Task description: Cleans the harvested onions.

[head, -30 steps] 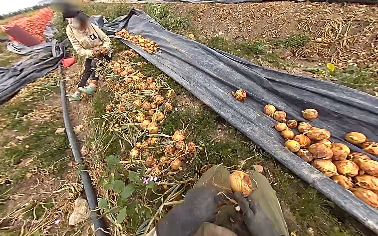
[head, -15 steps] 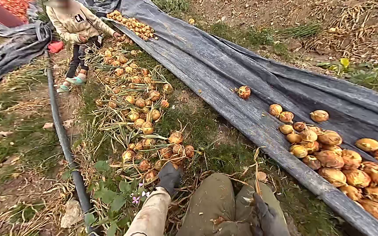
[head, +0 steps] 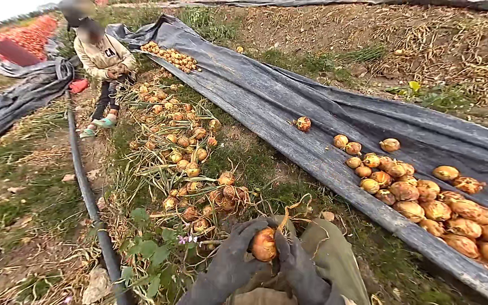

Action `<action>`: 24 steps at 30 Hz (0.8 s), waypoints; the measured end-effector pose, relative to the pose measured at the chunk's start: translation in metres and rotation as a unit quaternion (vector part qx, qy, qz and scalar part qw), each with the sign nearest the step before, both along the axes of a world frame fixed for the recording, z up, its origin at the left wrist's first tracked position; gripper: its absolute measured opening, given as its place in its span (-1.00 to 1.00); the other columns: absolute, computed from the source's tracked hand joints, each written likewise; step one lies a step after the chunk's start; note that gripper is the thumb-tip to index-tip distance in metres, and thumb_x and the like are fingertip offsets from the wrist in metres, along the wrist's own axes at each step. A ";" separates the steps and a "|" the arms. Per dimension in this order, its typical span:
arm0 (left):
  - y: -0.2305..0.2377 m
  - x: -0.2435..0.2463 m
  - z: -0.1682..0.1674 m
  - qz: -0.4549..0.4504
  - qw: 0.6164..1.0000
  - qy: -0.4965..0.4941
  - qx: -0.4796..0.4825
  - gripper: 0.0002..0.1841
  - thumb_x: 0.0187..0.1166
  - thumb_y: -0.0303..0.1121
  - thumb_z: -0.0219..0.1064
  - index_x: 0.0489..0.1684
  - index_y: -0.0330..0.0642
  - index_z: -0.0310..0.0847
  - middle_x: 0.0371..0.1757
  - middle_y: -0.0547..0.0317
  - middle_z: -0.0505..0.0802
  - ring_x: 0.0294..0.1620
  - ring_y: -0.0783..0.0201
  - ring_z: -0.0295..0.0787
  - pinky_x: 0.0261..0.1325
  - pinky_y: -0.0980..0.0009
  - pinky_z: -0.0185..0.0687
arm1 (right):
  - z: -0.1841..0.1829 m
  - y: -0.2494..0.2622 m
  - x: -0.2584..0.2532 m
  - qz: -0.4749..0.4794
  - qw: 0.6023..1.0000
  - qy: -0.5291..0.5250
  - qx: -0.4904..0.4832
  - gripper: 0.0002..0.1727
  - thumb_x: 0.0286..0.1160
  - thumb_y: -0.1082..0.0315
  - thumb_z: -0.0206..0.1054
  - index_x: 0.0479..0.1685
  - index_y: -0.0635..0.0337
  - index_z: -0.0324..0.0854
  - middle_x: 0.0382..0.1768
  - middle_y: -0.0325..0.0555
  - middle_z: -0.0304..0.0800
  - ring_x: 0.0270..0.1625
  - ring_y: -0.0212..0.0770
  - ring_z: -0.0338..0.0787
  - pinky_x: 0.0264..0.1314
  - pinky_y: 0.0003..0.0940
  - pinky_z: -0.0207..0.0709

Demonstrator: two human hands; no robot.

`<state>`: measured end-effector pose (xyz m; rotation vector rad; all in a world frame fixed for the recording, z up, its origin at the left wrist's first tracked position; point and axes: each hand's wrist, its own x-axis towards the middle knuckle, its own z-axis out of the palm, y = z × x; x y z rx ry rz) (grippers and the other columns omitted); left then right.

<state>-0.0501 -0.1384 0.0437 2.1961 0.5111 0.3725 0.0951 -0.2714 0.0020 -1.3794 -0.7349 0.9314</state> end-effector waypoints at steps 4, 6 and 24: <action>-0.017 -0.010 0.016 -0.015 0.987 0.138 -0.085 -0.11 0.30 0.04 0.68 0.75 0.47 0.32 0.38 0.42 0.81 0.31 0.45 0.80 0.39 0.25 0.81 | -0.006 -0.013 -0.004 -0.022 0.998 -0.060 -0.008 -0.38 0.84 -0.19 -0.14 0.39 0.02 0.65 -0.24 -0.19 0.83 -0.42 -0.32 0.76 -0.37 -0.29 0.73; -0.031 -0.014 0.020 0.008 0.954 0.214 -0.209 -0.16 0.35 0.10 0.63 0.72 0.30 0.34 0.18 0.25 0.88 -0.06 0.36 0.89 0.02 0.27 0.88 | -0.006 -0.021 -0.001 -0.011 0.978 -0.202 -0.050 -0.38 0.85 -0.16 -0.18 0.55 -0.08 0.60 0.12 -0.20 0.89 0.08 -0.34 0.87 0.22 -0.23 0.74; -0.059 0.029 0.005 -0.118 0.918 0.377 0.019 -0.49 0.83 0.04 -0.04 0.12 -0.18 0.73 0.11 -0.10 0.85 0.21 -0.08 0.81 0.30 -0.18 0.65 | -0.049 -0.044 0.002 -0.016 0.972 -0.021 -0.231 -0.22 0.64 -0.43 -0.03 0.27 0.12 0.62 -0.17 -0.04 0.79 -0.22 -0.16 0.81 -0.16 -0.04 0.75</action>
